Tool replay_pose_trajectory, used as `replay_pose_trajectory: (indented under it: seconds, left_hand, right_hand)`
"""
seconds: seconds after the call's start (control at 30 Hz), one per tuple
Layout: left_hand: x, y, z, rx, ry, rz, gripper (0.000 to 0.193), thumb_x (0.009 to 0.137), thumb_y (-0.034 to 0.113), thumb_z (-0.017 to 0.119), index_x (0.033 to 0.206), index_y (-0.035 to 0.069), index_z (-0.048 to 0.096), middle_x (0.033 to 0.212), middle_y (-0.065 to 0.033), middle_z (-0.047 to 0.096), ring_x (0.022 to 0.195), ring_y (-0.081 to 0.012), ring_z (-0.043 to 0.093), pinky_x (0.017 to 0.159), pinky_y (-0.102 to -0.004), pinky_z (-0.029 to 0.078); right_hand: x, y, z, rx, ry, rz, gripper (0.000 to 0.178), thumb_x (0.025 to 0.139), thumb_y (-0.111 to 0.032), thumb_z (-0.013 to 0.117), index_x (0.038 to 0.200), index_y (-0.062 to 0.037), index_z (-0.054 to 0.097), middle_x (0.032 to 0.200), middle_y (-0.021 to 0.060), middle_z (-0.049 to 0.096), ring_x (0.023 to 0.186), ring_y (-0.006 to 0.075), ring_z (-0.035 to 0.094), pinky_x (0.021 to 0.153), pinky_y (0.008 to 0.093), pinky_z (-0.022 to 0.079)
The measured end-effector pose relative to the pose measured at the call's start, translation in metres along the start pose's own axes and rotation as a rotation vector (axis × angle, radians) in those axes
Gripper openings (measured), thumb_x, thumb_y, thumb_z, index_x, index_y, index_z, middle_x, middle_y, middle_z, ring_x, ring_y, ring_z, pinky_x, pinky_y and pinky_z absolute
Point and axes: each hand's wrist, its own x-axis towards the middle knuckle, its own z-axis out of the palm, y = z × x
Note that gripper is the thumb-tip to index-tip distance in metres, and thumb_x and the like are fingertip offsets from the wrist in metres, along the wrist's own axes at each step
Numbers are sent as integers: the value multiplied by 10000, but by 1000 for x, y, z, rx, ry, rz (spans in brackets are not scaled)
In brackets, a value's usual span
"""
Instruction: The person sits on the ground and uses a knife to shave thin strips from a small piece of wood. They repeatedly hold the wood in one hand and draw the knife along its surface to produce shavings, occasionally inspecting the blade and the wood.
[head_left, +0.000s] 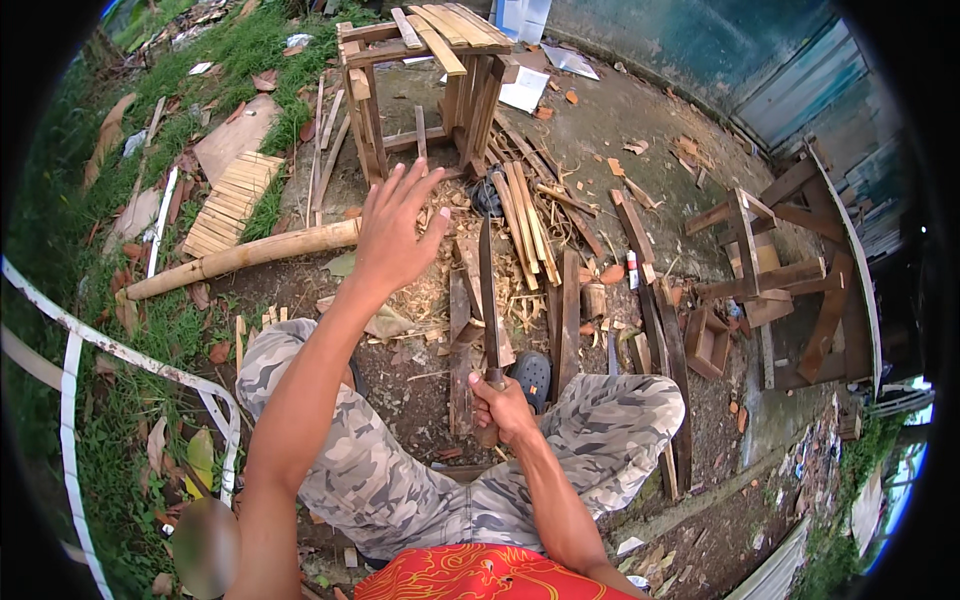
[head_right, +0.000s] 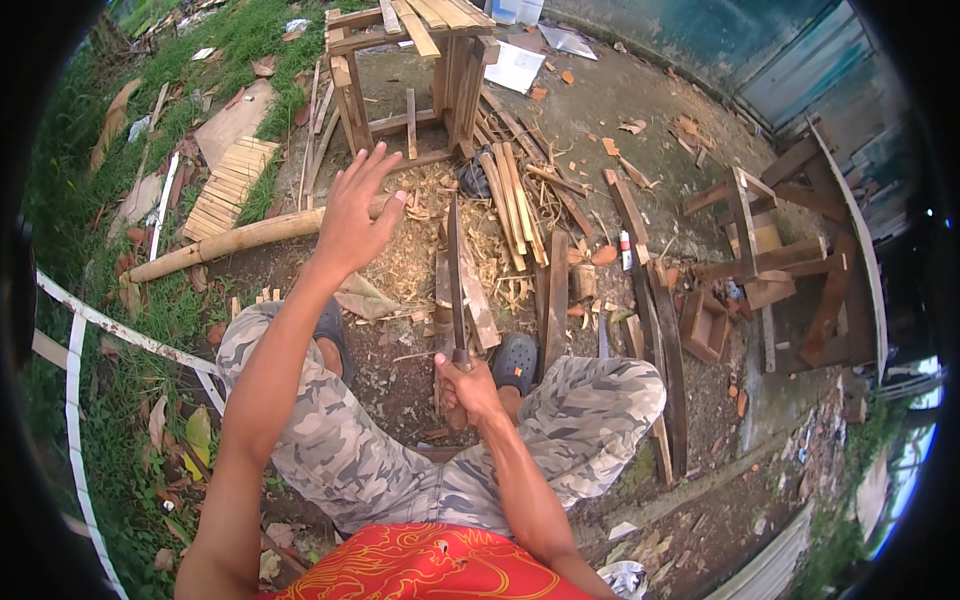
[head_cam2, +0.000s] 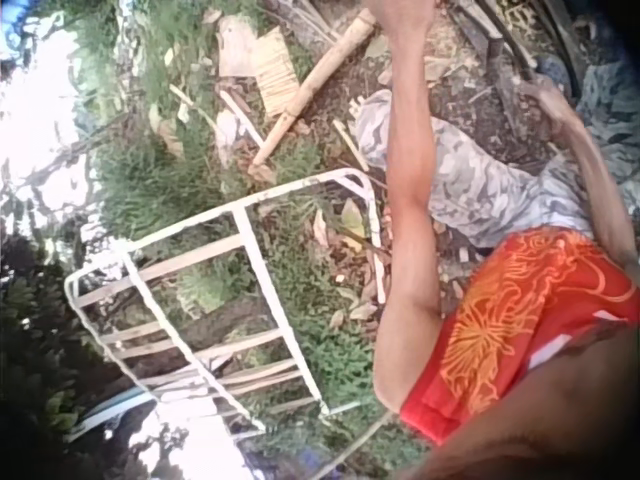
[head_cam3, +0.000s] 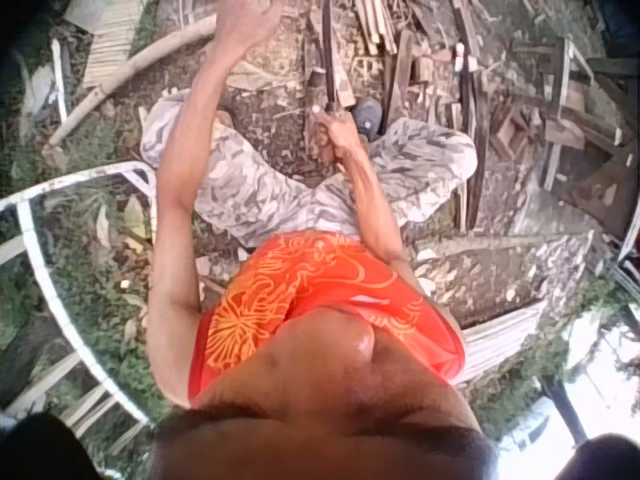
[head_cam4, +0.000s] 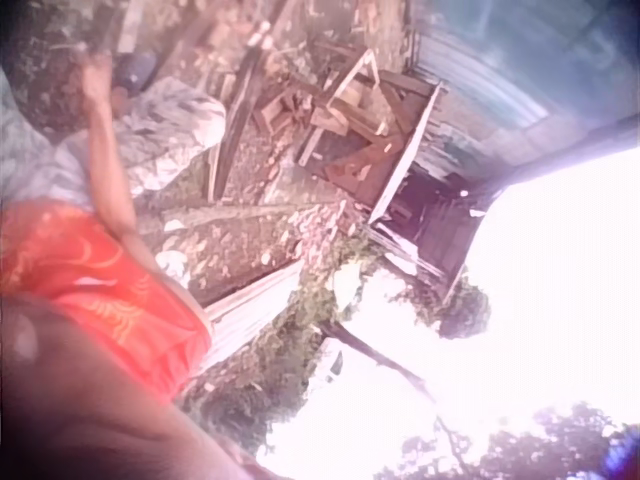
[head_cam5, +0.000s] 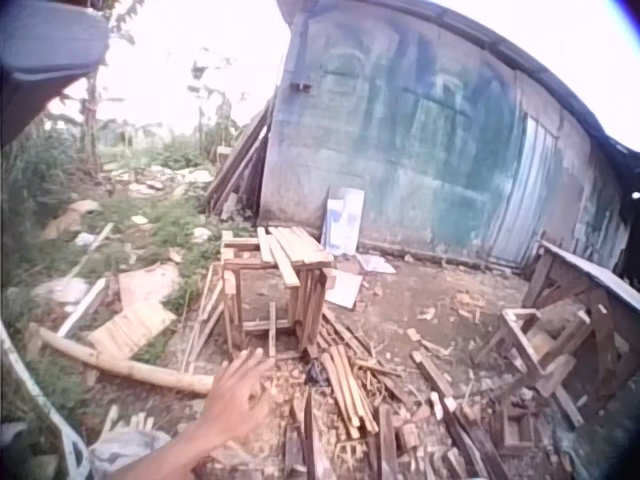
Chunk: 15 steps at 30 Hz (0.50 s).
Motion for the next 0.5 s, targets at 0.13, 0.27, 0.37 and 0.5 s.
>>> replay_pose_trajectory:
  seconds: [0.13, 0.27, 0.37, 0.5]
  left_hand:
    - [-5, 0, -13, -138, -236, -252, 461, 949, 315, 628, 1347, 87, 583, 1393, -184, 572, 1327, -371, 493, 1108, -466, 377]
    - [-4, -4, -18, -147, -81, -258, 454, 943, 314, 644, 1307, 47, 596, 1292, -182, 643, 1215, -365, 590, 1047, -431, 439]
    - [-2, -11, -25, -192, -27, -314, 448, 947, 312, 648, 1293, 31, 601, 1258, -172, 666, 1188, -339, 620, 1032, -407, 451]
    - [-2, -17, -32, -242, 30, -316, 434, 951, 302, 649, 1277, 18, 609, 1243, -165, 676, 1193, -297, 629, 1028, -386, 453]
  right_hand:
    - [1, -13, -3, -371, 233, -57, 371, 936, -309, 735, 761, -51, 533, 599, 5, 503, 497, 113, 452, 465, 317, 383]
    - [-7, -29, 5, -750, 394, -202, 348, 927, -309, 750, 783, -40, 581, 607, -4, 533, 514, 79, 476, 470, 290, 373]
    - [-27, -43, 10, -651, 382, -382, 337, 927, -320, 750, 833, -23, 622, 582, -13, 525, 512, 80, 477, 479, 290, 375]
    - [-39, -40, -1, -690, 375, -500, 327, 924, -300, 755, 831, -9, 637, 603, -13, 558, 526, 74, 475, 496, 284, 383]
